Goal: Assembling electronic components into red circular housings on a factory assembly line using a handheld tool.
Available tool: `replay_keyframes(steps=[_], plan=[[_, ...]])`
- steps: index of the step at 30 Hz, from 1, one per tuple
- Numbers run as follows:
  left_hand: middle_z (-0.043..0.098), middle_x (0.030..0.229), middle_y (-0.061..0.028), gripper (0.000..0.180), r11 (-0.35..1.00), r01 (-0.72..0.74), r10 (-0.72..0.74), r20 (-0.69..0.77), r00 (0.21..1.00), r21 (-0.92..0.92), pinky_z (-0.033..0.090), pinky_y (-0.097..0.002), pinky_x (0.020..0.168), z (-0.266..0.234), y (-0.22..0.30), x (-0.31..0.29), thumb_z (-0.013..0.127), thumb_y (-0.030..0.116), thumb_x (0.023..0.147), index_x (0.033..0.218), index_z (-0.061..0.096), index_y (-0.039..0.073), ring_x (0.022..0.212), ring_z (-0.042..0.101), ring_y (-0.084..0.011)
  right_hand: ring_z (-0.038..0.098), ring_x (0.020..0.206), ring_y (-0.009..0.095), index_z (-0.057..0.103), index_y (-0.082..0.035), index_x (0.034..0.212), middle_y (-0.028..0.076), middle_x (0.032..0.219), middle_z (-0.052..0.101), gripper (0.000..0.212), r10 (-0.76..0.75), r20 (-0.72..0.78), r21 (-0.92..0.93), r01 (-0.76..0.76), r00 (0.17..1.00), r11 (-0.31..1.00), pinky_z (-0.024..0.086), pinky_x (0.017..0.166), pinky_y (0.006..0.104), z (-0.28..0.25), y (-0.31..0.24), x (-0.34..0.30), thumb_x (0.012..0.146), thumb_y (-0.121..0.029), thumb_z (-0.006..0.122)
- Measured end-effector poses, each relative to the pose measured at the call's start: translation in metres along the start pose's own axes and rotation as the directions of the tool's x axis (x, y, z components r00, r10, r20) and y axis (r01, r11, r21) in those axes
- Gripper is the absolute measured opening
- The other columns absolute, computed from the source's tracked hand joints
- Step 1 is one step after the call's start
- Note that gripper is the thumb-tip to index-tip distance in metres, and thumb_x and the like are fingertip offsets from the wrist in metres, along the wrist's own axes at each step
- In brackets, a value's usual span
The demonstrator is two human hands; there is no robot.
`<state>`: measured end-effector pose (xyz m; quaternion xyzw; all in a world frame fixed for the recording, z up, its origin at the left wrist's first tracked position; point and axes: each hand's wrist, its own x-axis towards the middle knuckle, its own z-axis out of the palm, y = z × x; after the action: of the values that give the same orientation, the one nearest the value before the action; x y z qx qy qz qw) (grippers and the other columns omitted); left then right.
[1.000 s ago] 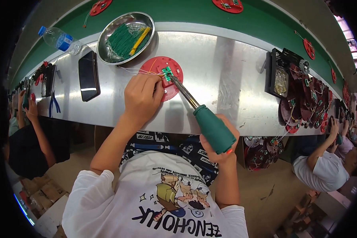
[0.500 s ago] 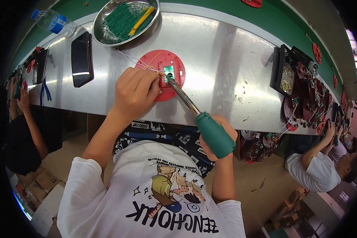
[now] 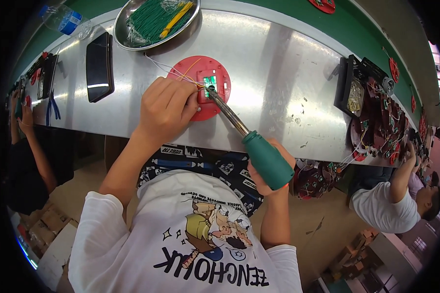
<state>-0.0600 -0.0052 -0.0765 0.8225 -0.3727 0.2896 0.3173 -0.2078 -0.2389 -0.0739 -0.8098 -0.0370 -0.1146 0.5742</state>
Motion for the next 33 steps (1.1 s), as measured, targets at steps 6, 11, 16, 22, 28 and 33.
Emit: replay_keyframes(steps=[6, 11, 16, 22, 28, 33], plan=[[0.062, 0.076, -0.0079, 0.018, 1.000, 0.000, -0.001, 0.026, 1.000, 0.027, 0.047, -0.0354, 0.061, -0.001, -0.002, -0.003, 0.070, 0.001, 0.067, 0.084, 0.063, 0.002, 0.067, 0.058, -0.0246, 0.057, 0.061, 0.021, 0.064, 0.005, 0.087, 0.010, 0.075, 0.061, 0.020, 0.130, 0.029, 0.116, -0.132, 0.991, 0.984, 0.048, 0.057, 0.0312, -0.005, 0.002, -0.004, 0.077, -0.012, 0.068], [0.061, 0.076, -0.0075, 0.018, 0.999, -0.014, 0.013, 0.018, 1.000, 0.051, 0.049, -0.0352, 0.063, 0.001, -0.003, -0.003, 0.069, 0.004, 0.067, 0.084, 0.064, 0.002, 0.069, 0.058, -0.0235, 0.059, 0.060, 0.017, 0.062, 0.008, 0.105, 0.012, 0.085, 0.064, 0.039, 0.255, -0.012, 0.374, -0.233, 0.967, 0.898, 0.049, 0.053, 0.0284, 0.001, -0.001, -0.008, 0.083, -0.023, 0.071], [0.064, 0.077, -0.0091, 0.018, 1.000, 0.009, -0.009, 0.024, 1.000, 0.011, 0.046, -0.0358, 0.060, -0.001, 0.000, 0.000, 0.069, -0.003, 0.069, 0.084, 0.062, 0.002, 0.066, 0.059, -0.0262, 0.059, 0.053, 0.021, 0.058, 0.006, 0.110, 0.021, 0.107, 0.059, 0.052, 0.207, -0.044, 0.395, -0.173, 0.977, 0.902, 0.047, 0.045, 0.0306, -0.001, 0.005, -0.010, 0.084, -0.037, 0.071], [0.064, 0.077, -0.0091, 0.018, 1.000, 0.012, -0.012, 0.029, 0.999, 0.004, 0.046, -0.0361, 0.060, -0.001, 0.000, 0.000, 0.069, -0.003, 0.069, 0.084, 0.062, 0.002, 0.066, 0.059, -0.0266, 0.059, 0.053, 0.021, 0.058, 0.008, 0.111, 0.023, 0.107, 0.059, 0.051, 0.202, -0.034, 0.402, -0.172, 0.979, 0.899, 0.049, 0.046, 0.0315, 0.000, 0.007, -0.010, 0.085, -0.035, 0.070], [0.065, 0.080, -0.0109, 0.017, 1.000, 0.022, -0.021, 0.038, 0.999, -0.019, 0.048, -0.0359, 0.061, -0.004, 0.001, 0.000, 0.070, -0.003, 0.071, 0.086, 0.063, 0.001, 0.068, 0.061, -0.0272, 0.059, 0.053, 0.021, 0.058, 0.007, 0.111, 0.024, 0.107, 0.060, 0.051, 0.161, -0.029, 0.407, -0.135, 0.987, 0.904, 0.049, 0.046, 0.0308, -0.001, 0.010, -0.013, 0.085, -0.034, 0.070], [0.063, 0.086, -0.0104, 0.020, 0.993, 0.091, -0.104, -0.186, 0.977, -0.076, 0.051, -0.0332, 0.059, -0.013, 0.006, 0.000, 0.071, -0.004, 0.071, 0.090, 0.067, -0.002, 0.071, 0.060, -0.0262, 0.061, 0.060, 0.019, 0.060, 0.011, 0.115, 0.020, 0.100, 0.064, 0.052, 0.175, -0.088, 0.514, -0.106, 0.981, 0.851, 0.051, 0.049, 0.0274, 0.002, 0.007, -0.013, 0.084, -0.028, 0.074]])
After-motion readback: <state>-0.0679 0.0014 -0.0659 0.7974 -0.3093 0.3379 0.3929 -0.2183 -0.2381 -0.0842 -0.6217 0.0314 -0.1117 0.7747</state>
